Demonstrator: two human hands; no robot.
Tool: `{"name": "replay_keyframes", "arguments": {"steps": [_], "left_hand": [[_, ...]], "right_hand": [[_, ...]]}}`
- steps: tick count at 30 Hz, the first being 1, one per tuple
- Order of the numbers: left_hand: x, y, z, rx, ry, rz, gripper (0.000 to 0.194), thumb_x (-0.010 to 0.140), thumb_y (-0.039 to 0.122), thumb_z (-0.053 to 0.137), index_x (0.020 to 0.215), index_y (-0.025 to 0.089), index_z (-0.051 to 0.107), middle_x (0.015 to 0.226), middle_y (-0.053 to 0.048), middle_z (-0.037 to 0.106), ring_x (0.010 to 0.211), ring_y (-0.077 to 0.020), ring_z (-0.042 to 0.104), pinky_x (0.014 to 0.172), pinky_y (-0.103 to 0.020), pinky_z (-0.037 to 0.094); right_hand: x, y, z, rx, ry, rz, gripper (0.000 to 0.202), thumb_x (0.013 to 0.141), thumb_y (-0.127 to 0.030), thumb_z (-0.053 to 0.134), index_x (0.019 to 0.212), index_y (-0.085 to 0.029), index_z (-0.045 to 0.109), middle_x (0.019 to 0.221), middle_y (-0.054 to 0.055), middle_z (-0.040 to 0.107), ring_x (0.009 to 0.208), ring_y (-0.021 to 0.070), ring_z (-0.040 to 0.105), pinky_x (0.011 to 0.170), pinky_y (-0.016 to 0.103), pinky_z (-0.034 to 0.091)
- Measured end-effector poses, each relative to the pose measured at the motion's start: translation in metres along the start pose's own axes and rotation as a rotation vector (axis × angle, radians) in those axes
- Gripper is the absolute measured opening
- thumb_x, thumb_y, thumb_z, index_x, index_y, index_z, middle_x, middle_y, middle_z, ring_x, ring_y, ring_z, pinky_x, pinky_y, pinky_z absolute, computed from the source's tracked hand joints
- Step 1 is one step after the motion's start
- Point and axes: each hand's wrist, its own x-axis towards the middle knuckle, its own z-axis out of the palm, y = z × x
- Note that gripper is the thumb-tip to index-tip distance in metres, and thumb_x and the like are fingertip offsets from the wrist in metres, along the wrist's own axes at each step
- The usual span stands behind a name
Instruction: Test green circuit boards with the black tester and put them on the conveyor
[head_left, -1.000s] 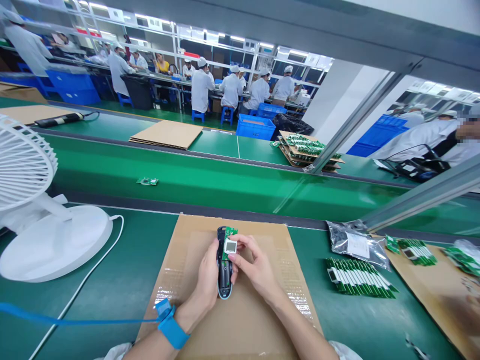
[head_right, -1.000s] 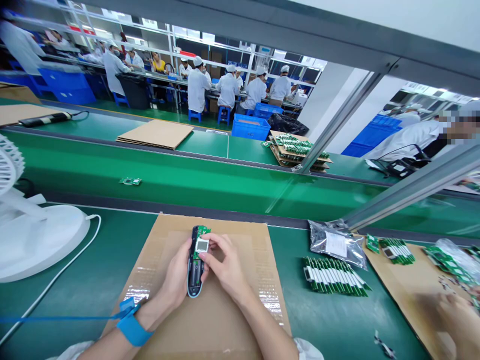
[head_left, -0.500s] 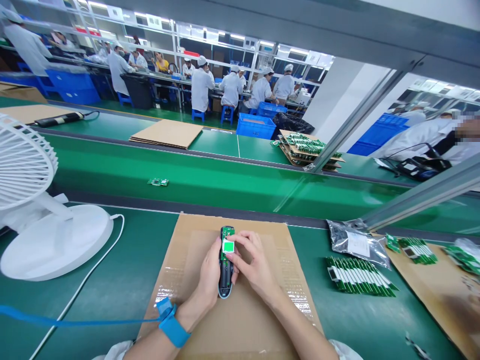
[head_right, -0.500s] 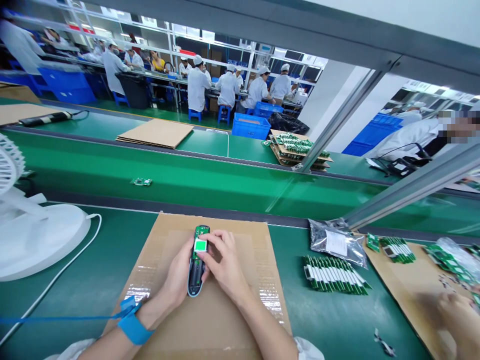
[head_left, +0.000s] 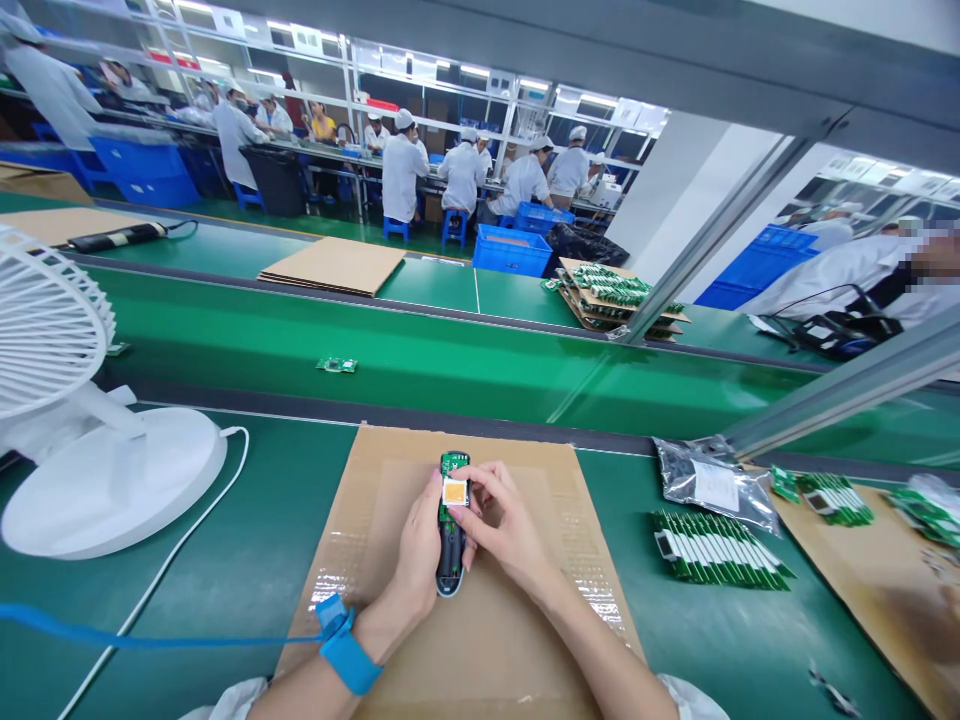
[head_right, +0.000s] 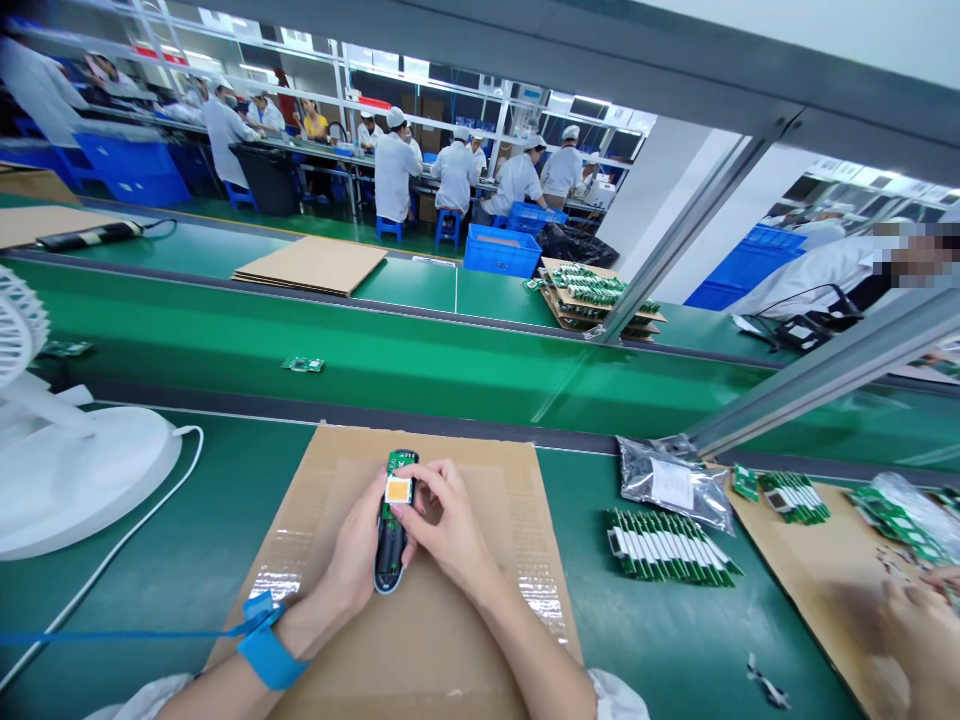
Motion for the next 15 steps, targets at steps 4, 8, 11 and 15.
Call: {"name": "replay_keyframes", "arguments": {"steps": [4, 8, 11, 15], "left_hand": [[0.0000, -0.0001, 0.0001, 0.001, 0.013, -0.007, 0.046, 0.087, 0.059, 0.045, 0.068, 0.017, 0.053, 0.047, 0.002, 0.052, 0.034, -0.0101, 0.046, 0.034, -0.020, 0.034], [0.0007, -0.0009, -0.0006, 0.005, 0.017, -0.013, 0.047, 0.086, 0.060, 0.044, 0.068, 0.017, 0.054, 0.045, 0.001, 0.052, 0.034, -0.0107, 0.047, 0.034, -0.020, 0.034], [0.0003, -0.0017, -0.0012, 0.005, 0.006, 0.009, 0.050, 0.086, 0.062, 0.042, 0.069, 0.017, 0.054, 0.048, 0.000, 0.053, 0.034, -0.0103, 0.046, 0.035, -0.021, 0.034], [-0.0006, -0.0033, -0.0022, 0.014, 0.002, 0.017, 0.050, 0.087, 0.062, 0.041, 0.070, 0.017, 0.053, 0.050, 0.001, 0.053, 0.034, -0.0105, 0.046, 0.035, -0.021, 0.034]], "right_hand": [[0.0001, 0.0005, -0.0005, 0.006, 0.000, 0.002, 0.028, 0.086, -0.027, 0.063, 0.114, -0.031, 0.062, 0.091, 0.001, 0.044, 0.082, 0.0148, 0.048, 0.078, 0.027, 0.043], [0.0006, 0.0000, -0.0005, -0.002, 0.006, -0.001, 0.028, 0.086, -0.027, 0.064, 0.114, -0.031, 0.062, 0.090, 0.001, 0.045, 0.082, 0.0151, 0.048, 0.077, 0.027, 0.044], [0.0007, -0.0006, -0.0005, -0.005, 0.008, -0.006, 0.028, 0.086, -0.027, 0.064, 0.114, -0.031, 0.062, 0.090, 0.001, 0.045, 0.081, 0.0153, 0.049, 0.077, 0.028, 0.045], [0.0006, -0.0006, -0.0005, -0.018, 0.008, -0.012, 0.028, 0.086, -0.028, 0.063, 0.114, -0.032, 0.062, 0.091, 0.001, 0.045, 0.080, 0.0154, 0.049, 0.076, 0.028, 0.045]]}}
